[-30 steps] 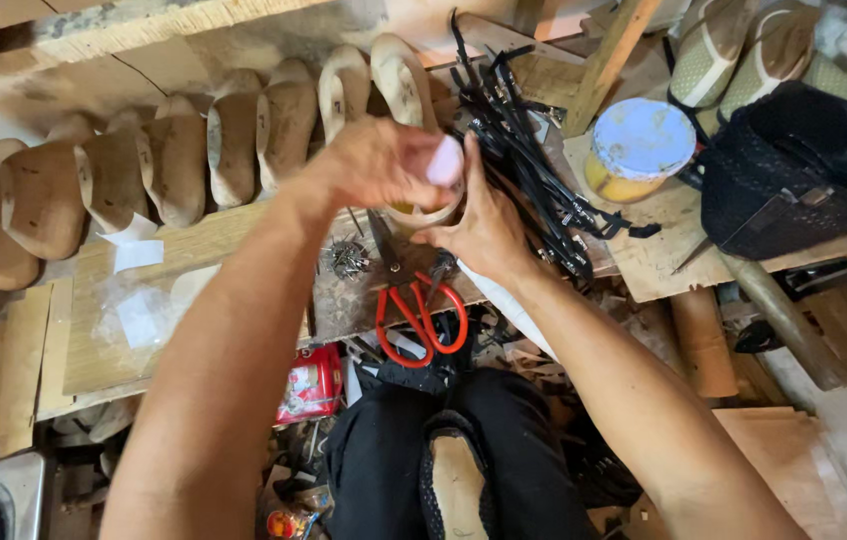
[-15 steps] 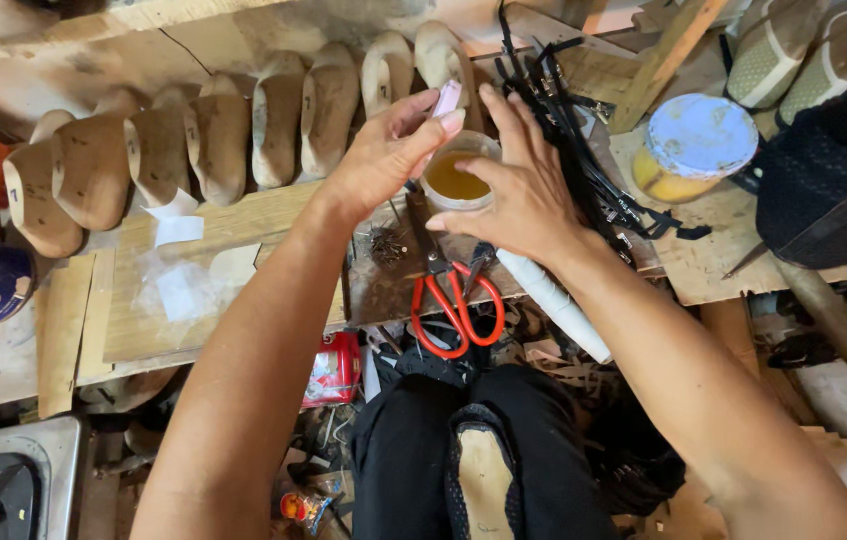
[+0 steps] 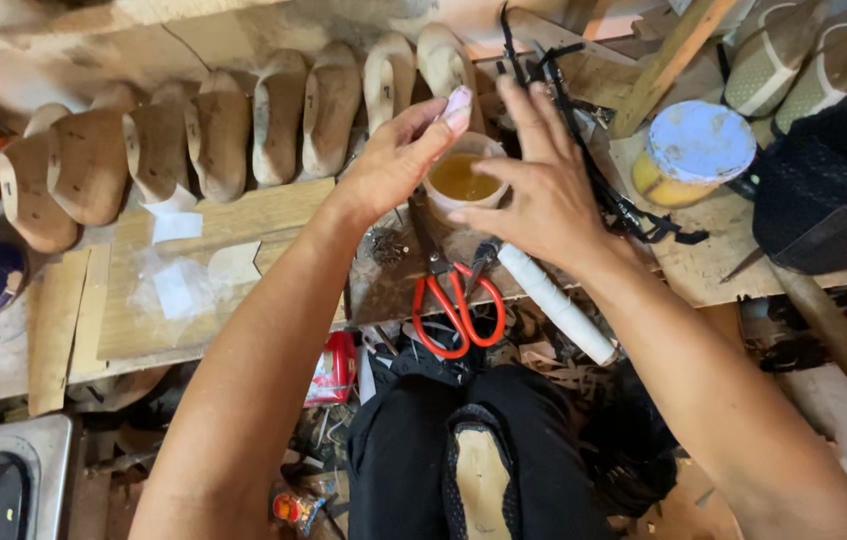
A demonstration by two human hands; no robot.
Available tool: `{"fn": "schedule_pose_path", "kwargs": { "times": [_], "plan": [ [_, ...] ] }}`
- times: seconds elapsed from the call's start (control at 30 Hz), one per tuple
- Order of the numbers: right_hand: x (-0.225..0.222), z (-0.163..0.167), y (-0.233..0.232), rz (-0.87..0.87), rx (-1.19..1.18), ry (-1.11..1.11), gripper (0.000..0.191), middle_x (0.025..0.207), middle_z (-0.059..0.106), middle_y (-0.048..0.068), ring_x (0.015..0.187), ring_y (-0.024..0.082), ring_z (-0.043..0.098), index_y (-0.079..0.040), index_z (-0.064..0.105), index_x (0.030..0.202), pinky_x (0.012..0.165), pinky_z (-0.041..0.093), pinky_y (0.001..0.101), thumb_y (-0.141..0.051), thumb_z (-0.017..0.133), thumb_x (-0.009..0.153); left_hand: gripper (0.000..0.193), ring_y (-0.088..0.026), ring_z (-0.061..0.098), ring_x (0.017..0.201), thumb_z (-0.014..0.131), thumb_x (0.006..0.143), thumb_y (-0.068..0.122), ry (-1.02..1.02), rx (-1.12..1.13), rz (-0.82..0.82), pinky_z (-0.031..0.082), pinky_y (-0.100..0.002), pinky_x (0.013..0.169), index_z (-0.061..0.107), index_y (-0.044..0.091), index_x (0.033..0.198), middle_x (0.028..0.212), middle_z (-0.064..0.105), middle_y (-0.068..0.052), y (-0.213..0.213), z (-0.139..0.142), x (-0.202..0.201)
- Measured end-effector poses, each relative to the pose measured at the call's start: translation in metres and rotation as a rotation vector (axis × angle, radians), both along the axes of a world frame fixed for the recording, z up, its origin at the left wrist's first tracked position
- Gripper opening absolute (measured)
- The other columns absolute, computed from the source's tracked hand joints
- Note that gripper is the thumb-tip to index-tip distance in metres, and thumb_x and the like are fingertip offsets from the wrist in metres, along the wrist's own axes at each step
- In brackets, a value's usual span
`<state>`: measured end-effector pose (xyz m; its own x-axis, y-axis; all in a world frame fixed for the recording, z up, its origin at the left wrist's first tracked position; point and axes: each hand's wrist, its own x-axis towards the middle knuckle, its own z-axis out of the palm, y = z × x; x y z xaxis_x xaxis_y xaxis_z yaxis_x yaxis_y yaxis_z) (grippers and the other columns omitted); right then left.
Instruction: The person uses a plier-like tool to press the edges of a black slipper onto a wooden shoe last. They repeatedly reposition the slipper, apply pressure along the perimeter, and occasionally inspect the fit. The person also handles a small container and a pair of scissors on the workbench.
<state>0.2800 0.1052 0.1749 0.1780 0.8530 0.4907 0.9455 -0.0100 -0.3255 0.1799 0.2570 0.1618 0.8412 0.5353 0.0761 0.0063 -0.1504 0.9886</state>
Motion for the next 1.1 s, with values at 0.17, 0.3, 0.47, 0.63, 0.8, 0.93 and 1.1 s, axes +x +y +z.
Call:
{"fn": "schedule_pose_path", "kwargs": {
  "times": [0.17, 0.3, 0.47, 0.63, 0.8, 0.93, 1.1],
  "plan": [
    [0.005, -0.01, -0.011, -0.001, 0.049, 0.215, 0.027, 0.162, 0.047, 0.015, 0.153, 0.034, 0.046, -0.006, 0.073, 0.083, 0.127, 0.04, 0.0442, -0.024, 0.092, 0.077, 0.091, -0.024, 0.059, 0.133, 0.065, 0.086, 0.066, 0.051, 0.229, -0.05, 0.043, -0.035, 0.112, 0.05, 0.001, 0.148, 0.142, 0.063, -0.016, -0.007, -0.005, -0.001],
    [0.007, -0.018, -0.016, 0.062, 0.115, 0.255, 0.035, 0.159, 0.041, 0.023, 0.148, 0.042, 0.041, -0.002, 0.07, 0.094, 0.12, 0.037, 0.0478, -0.023, 0.092, 0.075, 0.097, -0.033, 0.054, 0.139, 0.055, 0.083, 0.077, 0.217, 0.541, 0.033, 0.041, -0.039, 0.116, 0.052, 0.007, 0.15, 0.152, 0.053, -0.021, -0.012, -0.011, 0.001],
    [0.015, -0.034, -0.032, 0.032, 0.041, 0.293, 0.029, 0.157, 0.046, 0.018, 0.147, 0.039, 0.044, -0.005, 0.068, 0.077, 0.119, 0.038, 0.0457, -0.024, 0.09, 0.079, 0.085, -0.044, 0.03, 0.145, 0.045, 0.093, 0.071, 0.363, 0.909, 0.003, 0.026, -0.049, 0.117, 0.047, 0.01, 0.152, 0.158, 0.034, -0.025, -0.017, -0.021, 0.005],
    [0.021, -0.05, -0.074, 0.033, 0.045, 0.52, 0.021, 0.159, 0.047, 0.017, 0.15, 0.033, 0.045, -0.003, 0.072, 0.09, 0.123, 0.035, 0.0456, -0.023, 0.075, 0.094, 0.058, -0.049, 0.036, 0.143, 0.048, 0.1, 0.054, 0.184, 1.169, 0.142, 0.034, -0.059, 0.113, 0.063, 0.013, 0.139, 0.154, 0.044, -0.024, -0.029, -0.025, -0.011],
    [0.003, -0.064, -0.14, 0.17, 0.14, 0.938, 0.02, 0.158, 0.044, 0.02, 0.149, 0.034, 0.044, 0.001, 0.07, 0.105, 0.12, 0.039, 0.0463, -0.017, 0.064, 0.096, 0.039, -0.037, 0.063, 0.112, 0.056, 0.104, 0.036, -0.021, 0.738, 0.03, 0.05, -0.046, 0.098, 0.07, 0.004, 0.12, 0.118, 0.069, -0.016, -0.104, -0.046, -0.091],
    [-0.022, -0.085, -0.181, 0.252, 0.161, 1.105, 0.02, 0.16, 0.043, 0.021, 0.15, 0.037, 0.044, 0.001, 0.071, 0.108, 0.122, 0.039, 0.0498, -0.016, 0.063, 0.099, 0.037, -0.038, 0.063, 0.106, 0.06, 0.101, 0.032, 0.075, 0.696, 0.006, 0.05, -0.047, 0.093, 0.069, -0.001, 0.113, 0.113, 0.07, -0.017, -0.146, -0.072, -0.135],
    [-0.061, -0.117, -0.203, 0.216, 0.127, 1.115, 0.02, 0.159, 0.044, 0.021, 0.149, 0.036, 0.046, -0.002, 0.07, 0.112, 0.121, 0.039, 0.0489, -0.016, 0.064, 0.098, 0.04, -0.035, 0.065, 0.106, 0.052, 0.105, 0.034, -0.01, 0.56, 0.168, 0.051, -0.043, 0.096, 0.071, 0.0, 0.115, 0.112, 0.071, -0.016, -0.178, -0.094, -0.16]
  ]
}}
